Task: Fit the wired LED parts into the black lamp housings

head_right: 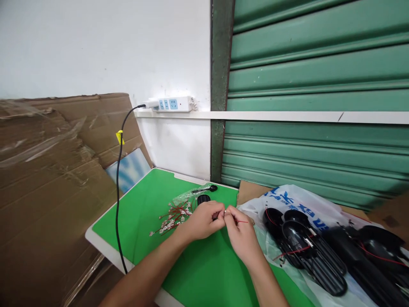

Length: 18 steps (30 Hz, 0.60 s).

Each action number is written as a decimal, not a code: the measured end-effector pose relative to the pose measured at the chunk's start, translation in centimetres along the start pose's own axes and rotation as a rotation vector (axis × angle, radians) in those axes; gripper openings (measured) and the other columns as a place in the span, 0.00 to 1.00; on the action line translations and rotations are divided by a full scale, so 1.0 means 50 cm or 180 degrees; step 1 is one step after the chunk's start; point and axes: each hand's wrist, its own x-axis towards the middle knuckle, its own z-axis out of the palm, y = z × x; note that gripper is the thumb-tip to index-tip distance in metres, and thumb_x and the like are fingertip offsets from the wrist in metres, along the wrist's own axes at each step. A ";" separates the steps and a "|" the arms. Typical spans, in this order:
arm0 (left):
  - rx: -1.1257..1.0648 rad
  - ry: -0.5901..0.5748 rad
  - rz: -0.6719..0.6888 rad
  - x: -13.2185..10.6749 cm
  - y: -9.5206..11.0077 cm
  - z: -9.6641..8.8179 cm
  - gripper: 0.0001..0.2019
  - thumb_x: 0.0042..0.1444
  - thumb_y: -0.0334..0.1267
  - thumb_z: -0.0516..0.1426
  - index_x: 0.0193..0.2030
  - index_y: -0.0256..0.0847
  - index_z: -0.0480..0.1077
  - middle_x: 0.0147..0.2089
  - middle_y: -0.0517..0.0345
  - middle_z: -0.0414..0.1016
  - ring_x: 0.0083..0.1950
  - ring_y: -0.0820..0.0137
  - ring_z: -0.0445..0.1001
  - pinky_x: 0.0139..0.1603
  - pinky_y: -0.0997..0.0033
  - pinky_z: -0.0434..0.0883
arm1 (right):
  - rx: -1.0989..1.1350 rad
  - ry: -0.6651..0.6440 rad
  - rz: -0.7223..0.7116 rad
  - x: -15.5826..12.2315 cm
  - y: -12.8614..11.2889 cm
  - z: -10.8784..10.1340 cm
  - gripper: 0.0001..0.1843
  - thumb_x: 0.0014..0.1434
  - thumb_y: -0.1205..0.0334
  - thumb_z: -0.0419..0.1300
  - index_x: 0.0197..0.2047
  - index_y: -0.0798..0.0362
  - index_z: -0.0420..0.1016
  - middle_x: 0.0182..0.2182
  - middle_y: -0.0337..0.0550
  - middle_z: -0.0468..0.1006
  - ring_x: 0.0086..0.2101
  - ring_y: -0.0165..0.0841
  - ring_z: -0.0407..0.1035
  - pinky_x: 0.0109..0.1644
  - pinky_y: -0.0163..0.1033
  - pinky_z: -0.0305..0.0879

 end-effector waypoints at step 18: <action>-0.0267 -0.0189 -0.0112 -0.009 0.016 -0.014 0.10 0.63 0.34 0.51 0.29 0.38 0.58 0.26 0.64 0.58 0.31 0.74 0.56 0.34 0.72 0.53 | 0.0720 -0.0256 0.0217 -0.001 0.008 -0.006 0.21 0.60 0.44 0.53 0.25 0.51 0.62 0.19 0.35 0.59 0.23 0.29 0.57 0.28 0.35 0.55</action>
